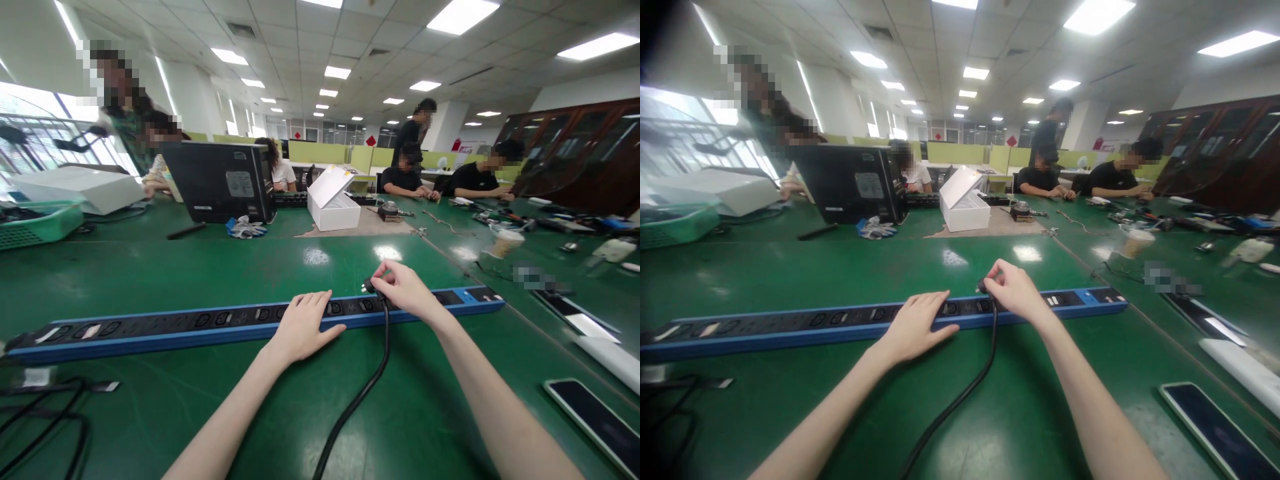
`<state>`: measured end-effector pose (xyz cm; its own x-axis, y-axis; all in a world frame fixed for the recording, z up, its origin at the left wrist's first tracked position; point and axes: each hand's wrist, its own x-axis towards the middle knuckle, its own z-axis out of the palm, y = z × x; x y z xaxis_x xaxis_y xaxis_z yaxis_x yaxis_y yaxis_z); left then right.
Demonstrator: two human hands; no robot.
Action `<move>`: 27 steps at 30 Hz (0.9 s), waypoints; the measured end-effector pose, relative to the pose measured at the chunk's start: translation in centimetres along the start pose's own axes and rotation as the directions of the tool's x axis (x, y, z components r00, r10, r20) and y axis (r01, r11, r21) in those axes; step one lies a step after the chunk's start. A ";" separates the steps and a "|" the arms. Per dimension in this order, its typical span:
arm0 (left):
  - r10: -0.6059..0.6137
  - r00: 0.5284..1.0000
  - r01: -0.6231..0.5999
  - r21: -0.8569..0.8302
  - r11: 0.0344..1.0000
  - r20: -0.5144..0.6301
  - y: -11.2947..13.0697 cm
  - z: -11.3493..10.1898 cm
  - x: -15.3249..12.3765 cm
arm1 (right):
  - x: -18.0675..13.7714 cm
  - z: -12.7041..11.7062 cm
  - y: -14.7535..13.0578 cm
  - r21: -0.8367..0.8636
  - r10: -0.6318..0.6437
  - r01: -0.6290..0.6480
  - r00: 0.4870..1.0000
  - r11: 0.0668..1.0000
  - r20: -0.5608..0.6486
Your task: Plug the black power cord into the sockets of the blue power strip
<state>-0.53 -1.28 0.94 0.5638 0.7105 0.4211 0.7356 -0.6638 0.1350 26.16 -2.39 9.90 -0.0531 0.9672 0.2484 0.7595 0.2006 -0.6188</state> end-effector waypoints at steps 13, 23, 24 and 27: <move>0.004 0.999 0.000 0.090 0.996 -0.036 0.4 2.4 0.3 | 0.3 3.3 0.3 -0.194 -0.030 0.041 0.998 0.980 0.059; -0.005 0.999 0.011 0.134 0.991 -0.041 0.5 2.0 0.0 | -0.4 6.2 -0.8 -0.458 0.000 0.023 0.999 0.888 0.052; -0.005 0.999 0.010 0.133 0.991 -0.040 0.5 2.0 0.0 | -0.6 6.3 -1.1 -0.498 0.001 0.023 0.999 0.867 0.047; -0.007 0.999 0.012 0.133 0.991 -0.039 0.5 2.1 0.0 | -1.0 6.9 -2.0 -0.582 -0.010 0.039 0.999 0.812 0.053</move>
<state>0.61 -1.12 -0.86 0.5439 0.7055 0.4544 0.7857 -0.6183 0.0197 20.24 -2.68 5.79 -0.0950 0.9719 0.2154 0.9922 0.1100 -0.0589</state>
